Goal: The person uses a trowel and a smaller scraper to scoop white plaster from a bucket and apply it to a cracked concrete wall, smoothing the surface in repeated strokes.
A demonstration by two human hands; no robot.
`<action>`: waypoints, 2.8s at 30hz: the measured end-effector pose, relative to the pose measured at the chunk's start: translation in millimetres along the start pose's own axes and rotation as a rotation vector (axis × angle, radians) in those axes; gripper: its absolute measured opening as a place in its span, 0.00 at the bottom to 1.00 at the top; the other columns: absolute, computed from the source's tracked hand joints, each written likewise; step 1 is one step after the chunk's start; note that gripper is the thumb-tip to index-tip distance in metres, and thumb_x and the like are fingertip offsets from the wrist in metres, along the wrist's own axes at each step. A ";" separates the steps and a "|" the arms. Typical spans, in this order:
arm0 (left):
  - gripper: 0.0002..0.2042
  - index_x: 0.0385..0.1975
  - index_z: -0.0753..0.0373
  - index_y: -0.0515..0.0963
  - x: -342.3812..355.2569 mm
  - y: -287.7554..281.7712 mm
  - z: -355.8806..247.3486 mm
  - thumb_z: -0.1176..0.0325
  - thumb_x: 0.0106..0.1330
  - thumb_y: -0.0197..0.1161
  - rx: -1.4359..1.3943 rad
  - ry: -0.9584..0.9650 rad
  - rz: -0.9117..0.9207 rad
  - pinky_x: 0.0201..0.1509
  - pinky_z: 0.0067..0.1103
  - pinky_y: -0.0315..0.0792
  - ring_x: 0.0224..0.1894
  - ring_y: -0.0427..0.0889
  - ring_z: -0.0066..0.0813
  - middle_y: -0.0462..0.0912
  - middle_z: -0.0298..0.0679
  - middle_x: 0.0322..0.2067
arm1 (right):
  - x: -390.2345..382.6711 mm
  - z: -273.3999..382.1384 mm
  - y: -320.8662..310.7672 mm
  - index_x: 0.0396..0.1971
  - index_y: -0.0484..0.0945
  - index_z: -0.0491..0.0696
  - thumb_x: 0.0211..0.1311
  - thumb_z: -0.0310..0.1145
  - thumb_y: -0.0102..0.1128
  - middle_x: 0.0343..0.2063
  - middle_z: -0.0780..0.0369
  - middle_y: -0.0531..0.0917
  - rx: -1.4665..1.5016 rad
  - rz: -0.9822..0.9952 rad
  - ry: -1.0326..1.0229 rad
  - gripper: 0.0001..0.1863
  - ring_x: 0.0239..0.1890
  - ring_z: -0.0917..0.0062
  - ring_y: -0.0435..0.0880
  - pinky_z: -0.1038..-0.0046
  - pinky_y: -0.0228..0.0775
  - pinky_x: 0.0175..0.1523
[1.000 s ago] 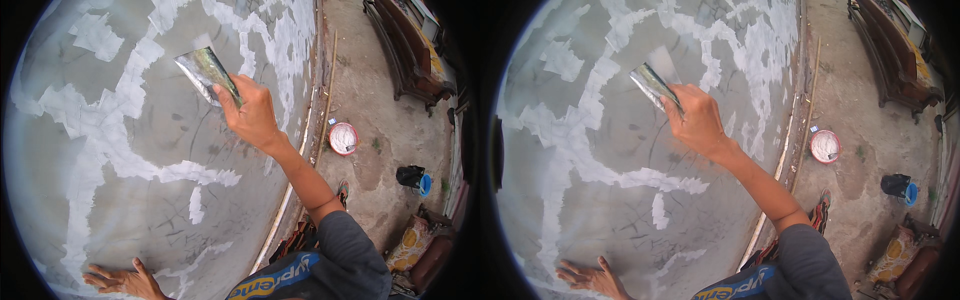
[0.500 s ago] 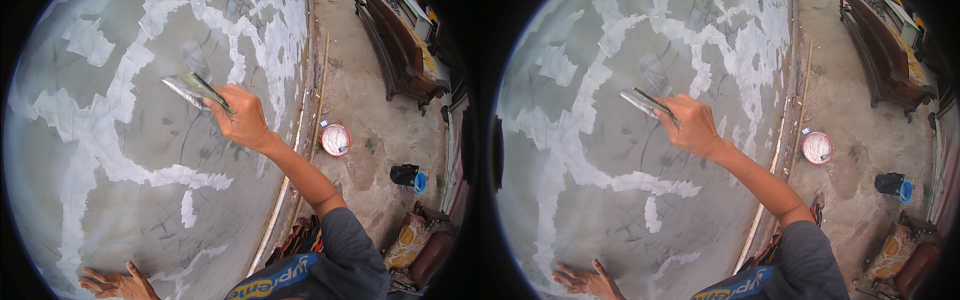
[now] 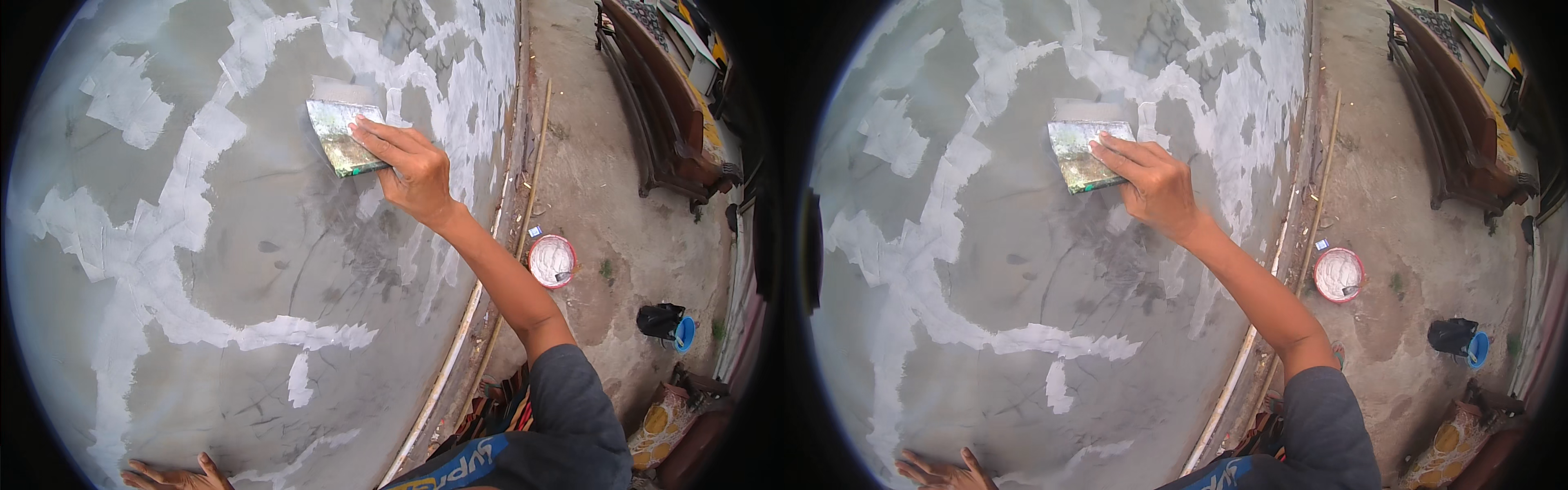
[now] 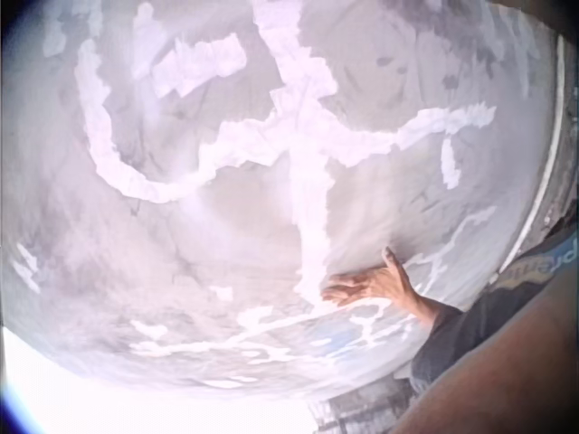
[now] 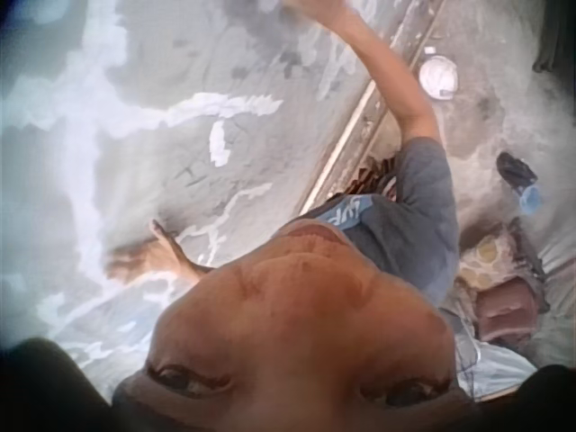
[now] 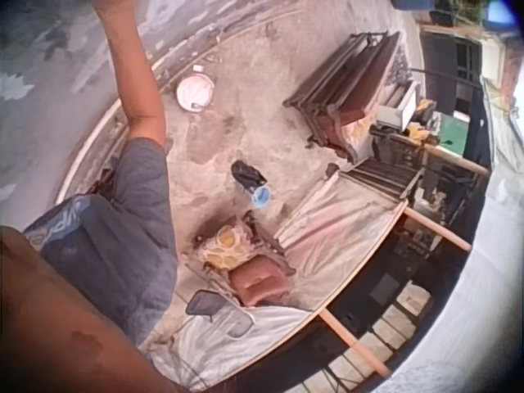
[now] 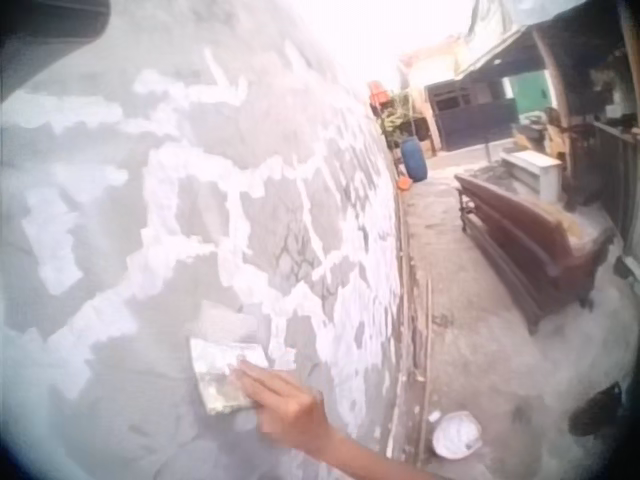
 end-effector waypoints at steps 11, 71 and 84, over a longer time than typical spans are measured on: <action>0.58 0.68 0.77 0.54 2.4 -4.9 -4.1 0.21 0.57 0.37 0.093 0.042 -0.004 0.68 0.62 0.40 0.73 0.42 0.68 0.50 0.66 0.70 | 60.3 -18.1 -28.7 0.47 0.85 0.53 0.47 0.12 0.58 0.43 0.63 0.87 0.204 0.046 0.032 0.28 0.41 0.71 0.86 0.73 0.79 0.44; 0.61 0.69 0.81 0.44 -0.7 -0.6 0.6 0.19 0.58 0.33 -0.029 -0.019 0.055 0.66 0.64 0.20 0.74 0.30 0.66 0.40 0.64 0.72 | 0.8 -33.6 7.5 0.57 0.78 0.51 0.40 0.11 0.56 0.55 0.56 0.80 0.012 -0.004 0.065 0.37 0.51 0.63 0.82 0.70 0.79 0.50; 0.62 0.68 0.82 0.46 2.3 -2.1 1.0 0.18 0.56 0.35 0.041 0.008 0.059 0.66 0.66 0.31 0.73 0.34 0.69 0.42 0.65 0.71 | 78.6 -87.7 -50.0 0.45 0.83 0.43 0.65 0.21 0.57 0.39 0.57 0.88 0.211 0.122 0.200 0.11 0.37 0.73 0.87 0.75 0.76 0.42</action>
Point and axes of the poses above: each hand's wrist, its own x-axis towards the middle knuckle, its own y-axis out of the palm, z = x × y, the point moved 3 cm from there along x, towards the middle knuckle
